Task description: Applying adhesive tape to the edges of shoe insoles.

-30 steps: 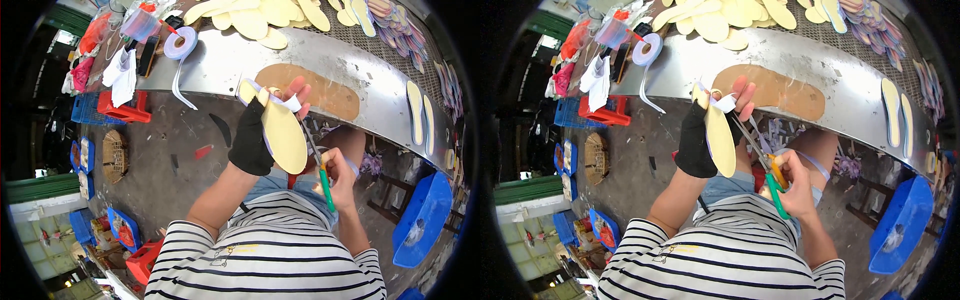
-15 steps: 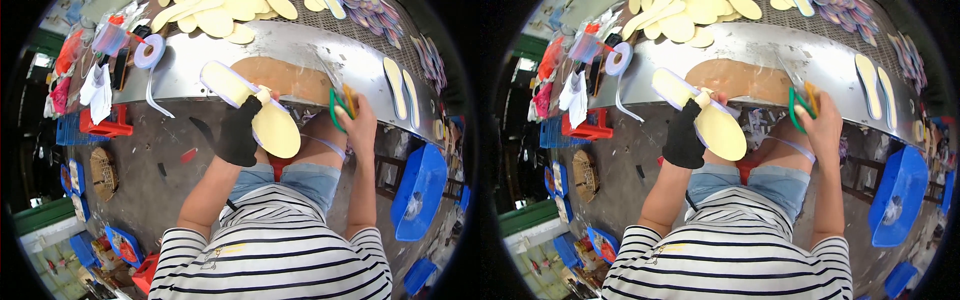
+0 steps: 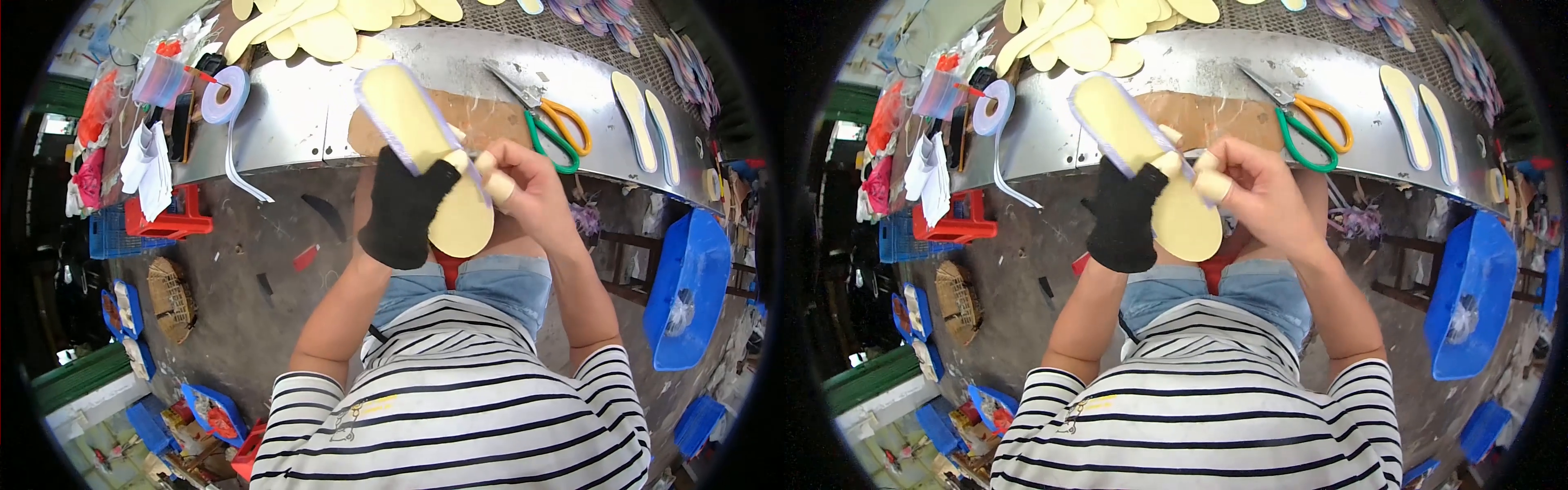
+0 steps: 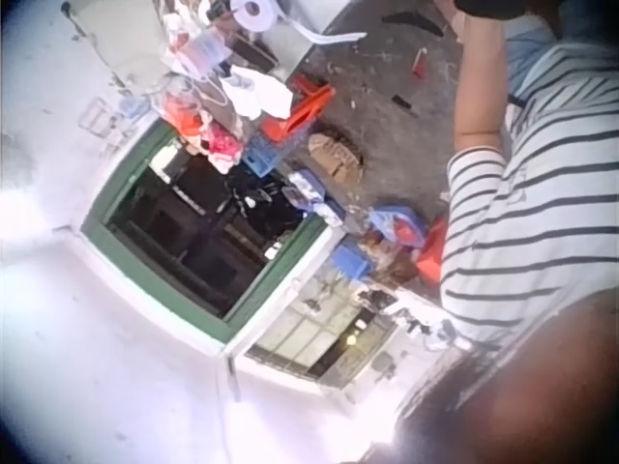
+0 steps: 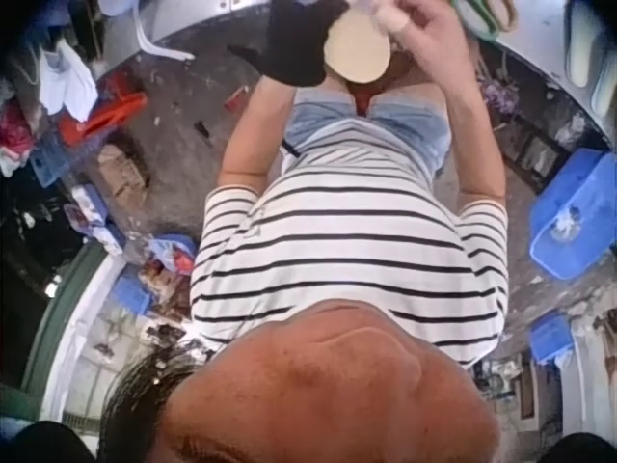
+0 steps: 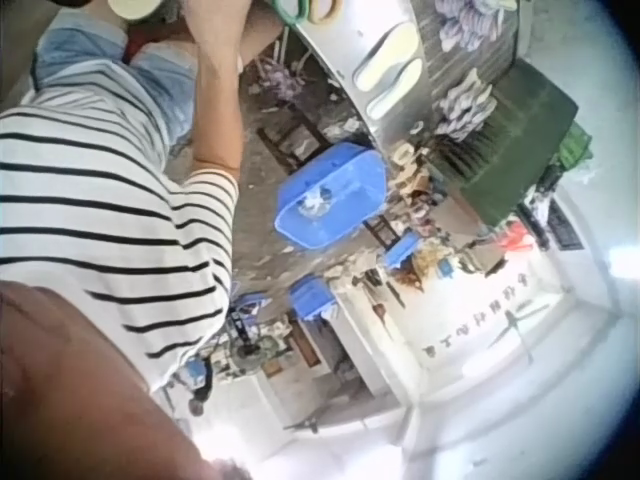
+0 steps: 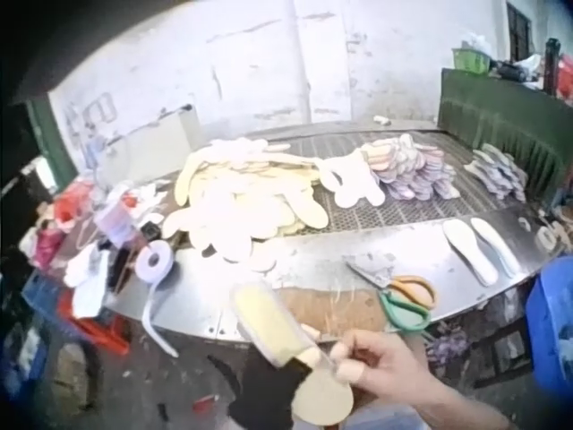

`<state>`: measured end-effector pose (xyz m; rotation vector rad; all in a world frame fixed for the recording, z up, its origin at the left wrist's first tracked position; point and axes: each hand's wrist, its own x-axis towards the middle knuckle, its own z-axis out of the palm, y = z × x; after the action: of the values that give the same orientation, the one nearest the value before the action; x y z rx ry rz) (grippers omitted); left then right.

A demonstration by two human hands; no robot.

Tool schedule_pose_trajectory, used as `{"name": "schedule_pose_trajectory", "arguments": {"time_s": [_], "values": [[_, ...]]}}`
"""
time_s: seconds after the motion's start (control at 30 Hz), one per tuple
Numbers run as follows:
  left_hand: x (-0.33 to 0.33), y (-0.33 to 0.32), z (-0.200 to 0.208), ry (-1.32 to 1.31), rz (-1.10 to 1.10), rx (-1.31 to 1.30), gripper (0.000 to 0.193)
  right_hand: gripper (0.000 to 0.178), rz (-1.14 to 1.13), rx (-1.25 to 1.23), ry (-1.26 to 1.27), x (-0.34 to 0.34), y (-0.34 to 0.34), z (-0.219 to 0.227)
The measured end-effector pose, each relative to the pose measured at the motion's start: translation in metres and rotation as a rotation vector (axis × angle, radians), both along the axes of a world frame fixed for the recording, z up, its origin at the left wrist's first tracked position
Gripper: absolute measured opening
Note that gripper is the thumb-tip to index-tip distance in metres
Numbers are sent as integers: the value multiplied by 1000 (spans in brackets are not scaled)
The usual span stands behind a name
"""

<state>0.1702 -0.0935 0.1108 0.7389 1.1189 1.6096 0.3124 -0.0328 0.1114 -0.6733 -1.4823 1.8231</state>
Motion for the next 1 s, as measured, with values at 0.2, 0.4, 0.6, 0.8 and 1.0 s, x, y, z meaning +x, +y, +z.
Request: {"name": "schedule_pose_trajectory", "arguments": {"time_s": [0.2, 0.4, 0.6, 0.8, 1.0], "values": [[3, 0, -3, -95, 76, 41, 28, 15, 55, 278, -264, 14, -3, -1], [-4, -14, -1, 89, -226, -122, 32, 16, 29, -22, -138, 9, 36, 29], [0, -14, 7, 455, -251, 120, 34, 23, 109, 432, -278, -9, 42, 29], [-4, -10, -4, 650, 11, 204, 29, 27, -9, 324, -227, -10, 16, 15], [-2, -1, -2, 530, 104, 86, 31, 29, 13, 131, -152, -7, 5, 1]]}}
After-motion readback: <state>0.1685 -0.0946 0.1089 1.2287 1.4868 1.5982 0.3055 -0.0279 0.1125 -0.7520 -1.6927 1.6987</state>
